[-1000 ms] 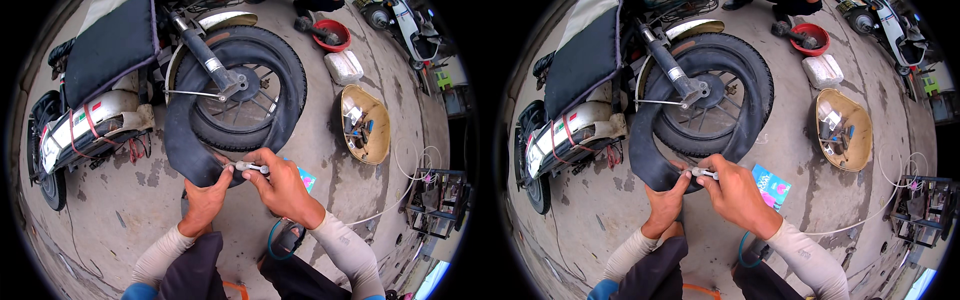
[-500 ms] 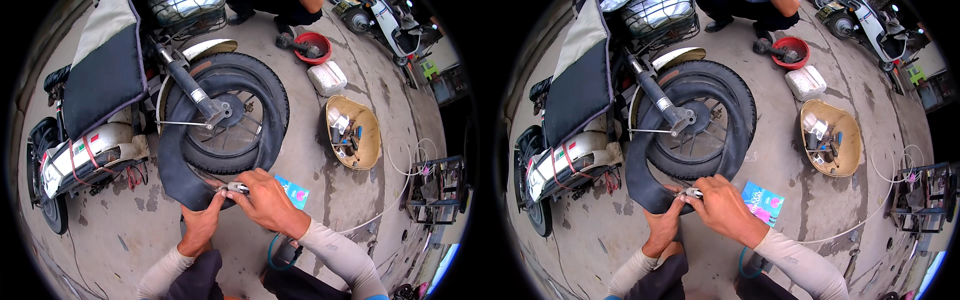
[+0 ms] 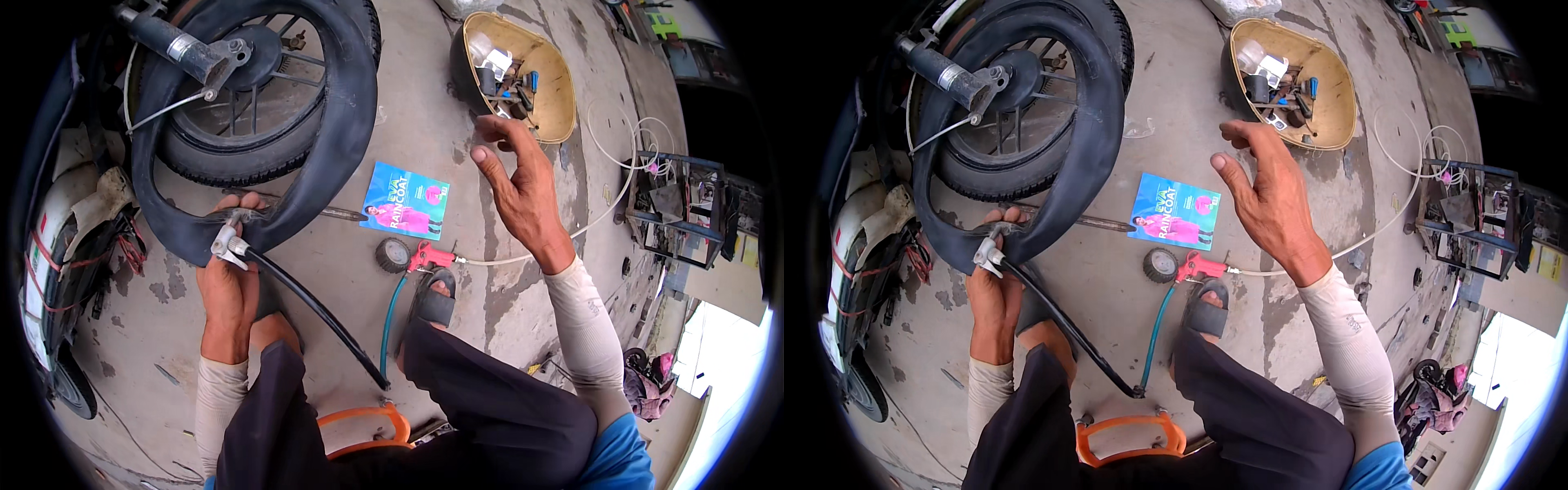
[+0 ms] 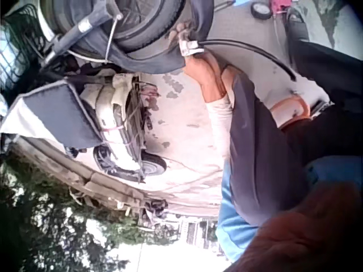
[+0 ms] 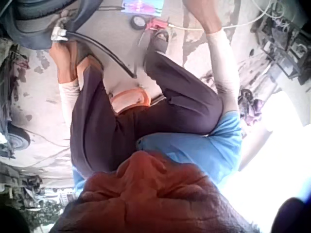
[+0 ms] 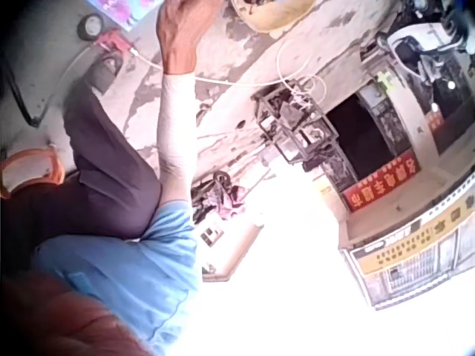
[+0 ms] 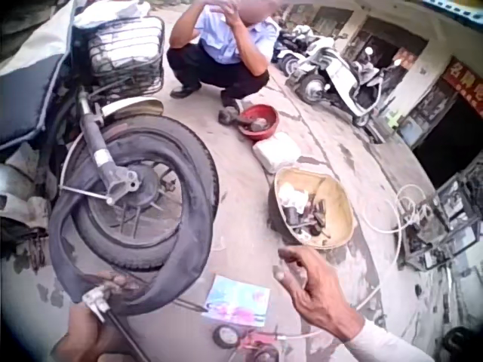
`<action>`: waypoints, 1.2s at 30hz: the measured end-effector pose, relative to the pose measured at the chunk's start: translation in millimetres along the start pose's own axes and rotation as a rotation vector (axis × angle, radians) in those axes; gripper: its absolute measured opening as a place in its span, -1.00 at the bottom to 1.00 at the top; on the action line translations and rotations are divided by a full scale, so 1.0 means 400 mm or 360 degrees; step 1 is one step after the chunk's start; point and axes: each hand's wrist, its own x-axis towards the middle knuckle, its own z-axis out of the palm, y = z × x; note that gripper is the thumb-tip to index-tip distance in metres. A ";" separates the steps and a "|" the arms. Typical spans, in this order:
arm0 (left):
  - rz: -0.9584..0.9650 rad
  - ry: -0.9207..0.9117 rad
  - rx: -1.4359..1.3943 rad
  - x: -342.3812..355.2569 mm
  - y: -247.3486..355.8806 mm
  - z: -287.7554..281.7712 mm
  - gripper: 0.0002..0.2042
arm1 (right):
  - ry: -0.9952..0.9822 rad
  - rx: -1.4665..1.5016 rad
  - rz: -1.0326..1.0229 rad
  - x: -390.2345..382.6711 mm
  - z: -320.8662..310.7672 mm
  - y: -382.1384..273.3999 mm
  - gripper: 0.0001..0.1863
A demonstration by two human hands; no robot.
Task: The person removes the inner tube from a bicycle tire using metal tire levers, inspects it, and then inflates the tube using an air compressor hose.
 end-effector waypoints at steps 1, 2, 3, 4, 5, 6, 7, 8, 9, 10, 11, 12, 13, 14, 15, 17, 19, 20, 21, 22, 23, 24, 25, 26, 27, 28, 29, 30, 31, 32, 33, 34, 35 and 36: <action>-0.0073 0.0057 -0.0038 0.002 0.000 -0.007 -0.66 | 0.0023 -0.0041 0.0218 -0.049 -0.010 0.065 -0.60; -0.0185 0.0009 -0.0142 0.009 -0.025 -0.024 -0.65 | -0.0048 -0.0096 0.0380 -0.126 -0.009 0.134 -0.57; -0.0271 -0.0023 -0.0225 0.007 -0.033 -0.034 -0.64 | -0.0120 -0.0117 0.0526 -0.202 0.008 0.176 -0.53; -0.0265 -0.0014 -0.0210 -0.004 -0.035 -0.039 -0.64 | -0.0303 -0.0164 0.0584 -0.270 0.047 0.188 -0.46; -0.0301 0.0019 -0.0294 -0.014 -0.029 -0.043 -0.63 | -0.0484 -0.0194 0.0624 -0.332 0.092 0.190 -0.38; -0.0322 0.0035 -0.0374 -0.015 -0.020 -0.043 -0.63 | -0.0585 -0.0251 0.0586 -0.387 0.133 0.190 -0.31; -0.0352 0.0021 -0.0407 -0.018 -0.022 -0.044 -0.61 | -0.0675 -0.0300 0.0539 -0.438 0.179 0.186 -0.25; -0.0389 0.0030 -0.0432 -0.021 -0.018 -0.037 -0.64 | -0.0673 -0.0370 0.0495 -0.481 0.223 0.194 -0.21; -0.0420 0.0036 -0.0458 -0.020 -0.021 -0.029 -0.66 | -0.0662 -0.0441 0.0448 -0.509 0.256 0.213 -0.16; -0.0441 0.0003 -0.0485 -0.016 -0.031 -0.031 -0.66 | -0.0659 -0.0493 0.0479 -0.512 0.272 0.213 -0.18; -0.0461 -0.0034 -0.0507 -0.014 -0.036 -0.034 -0.67 | -0.0651 -0.0541 0.0511 -0.505 0.279 0.210 -0.20; -0.0436 -0.0042 -0.0510 -0.016 -0.035 -0.035 -0.67 | -0.0692 -0.0536 0.0482 -0.496 0.292 0.222 -0.24; -0.0436 -0.0062 -0.0538 -0.017 -0.039 -0.038 -0.68 | -0.0734 -0.0563 0.0471 -0.491 0.301 0.233 -0.27; -0.0438 -0.0056 -0.0542 -0.019 -0.046 -0.037 -0.68 | -0.0696 -0.0550 0.0438 -0.487 0.308 0.240 -0.27; -0.0445 -0.0050 -0.0547 -0.016 -0.047 -0.039 -0.68 | -0.0765 -0.0564 0.0349 -0.482 0.319 0.246 -0.29; -0.0424 -0.0061 -0.0572 -0.014 -0.047 -0.028 -0.70 | -0.0818 -0.0609 0.0235 -0.492 0.317 0.263 -0.32; -0.0467 -0.0101 -0.0589 -0.010 -0.050 -0.016 -0.72 | -0.0857 -0.0594 0.0167 -0.497 0.321 0.272 -0.32; -0.0468 -0.0132 -0.0585 -0.002 -0.057 -0.017 -0.73 | -0.0865 -0.0569 0.0245 -0.495 0.314 0.271 -0.33; -0.0451 -0.0136 -0.0584 0.003 -0.058 -0.011 -0.73 | -0.0857 -0.0568 0.0230 -0.491 0.303 0.272 -0.33; -0.0485 -0.0132 -0.0593 0.005 -0.057 -0.006 -0.73 | -0.0806 -0.0509 0.0262 -0.490 0.289 0.270 -0.33; -0.0521 -0.0127 -0.0601 0.006 -0.058 -0.002 -0.73 | -0.0755 -0.0449 0.0294 -0.493 0.283 0.275 -0.33; -0.0557 -0.0121 -0.0607 0.008 -0.060 -0.001 -0.71 | -0.0738 -0.0468 0.0284 -0.506 0.285 0.291 -0.33; -0.0550 -0.0119 -0.0605 0.011 -0.066 0.002 -0.71 | -0.0738 -0.0464 0.0277 -0.512 0.281 0.299 -0.33; -0.0615 -0.0123 -0.0623 0.014 -0.074 0.006 -0.70 | -0.0713 -0.0457 0.0309 -0.518 0.276 0.304 -0.34; -0.0679 -0.0126 -0.0640 0.016 -0.081 0.011 -0.69 | -0.0688 -0.0449 0.0340 -0.521 0.271 0.306 -0.35; -0.0735 -0.0115 -0.0595 0.015 -0.087 0.022 -0.67 | -0.0686 -0.0414 0.0393 -0.525 0.262 0.306 -0.37; -0.0726 -0.0106 -0.0592 0.013 -0.093 0.033 -0.67 | -0.0692 -0.0406 0.0384 -0.529 0.257 0.308 -0.37; -0.0790 -0.0084 -0.0599 0.011 -0.098 0.044 -0.67 | -0.0671 -0.0378 0.0462 -0.535 0.252 0.312 -0.40; -0.0859 -0.0069 -0.0608 0.010 -0.101 0.054 -0.66 | -0.0647 -0.0356 0.0546 -0.545 0.247 0.320 -0.42; -0.0869 -0.0066 -0.0584 0.013 -0.099 0.063 -0.62 | -0.0634 -0.0310 0.0590 -0.558 0.246 0.338 -0.45; -0.0868 -0.0063 -0.0584 0.016 -0.105 0.053 -0.62 | -0.0636 -0.0308 0.0588 -0.569 0.247 0.344 -0.45; -0.0888 -0.0095 -0.0541 0.023 -0.113 0.042 -0.62 | -0.0637 -0.0281 0.0661 -0.571 0.245 0.344 -0.46; -0.0909 -0.0127 -0.0499 0.026 -0.117 0.036 -0.61 | -0.0638 -0.0254 0.0734 -0.573 0.243 0.343 -0.46; -0.0905 -0.0128 -0.0498 0.026 -0.120 0.034 -0.61 | -0.0637 -0.0253 0.0729 -0.574 0.240 0.338 -0.46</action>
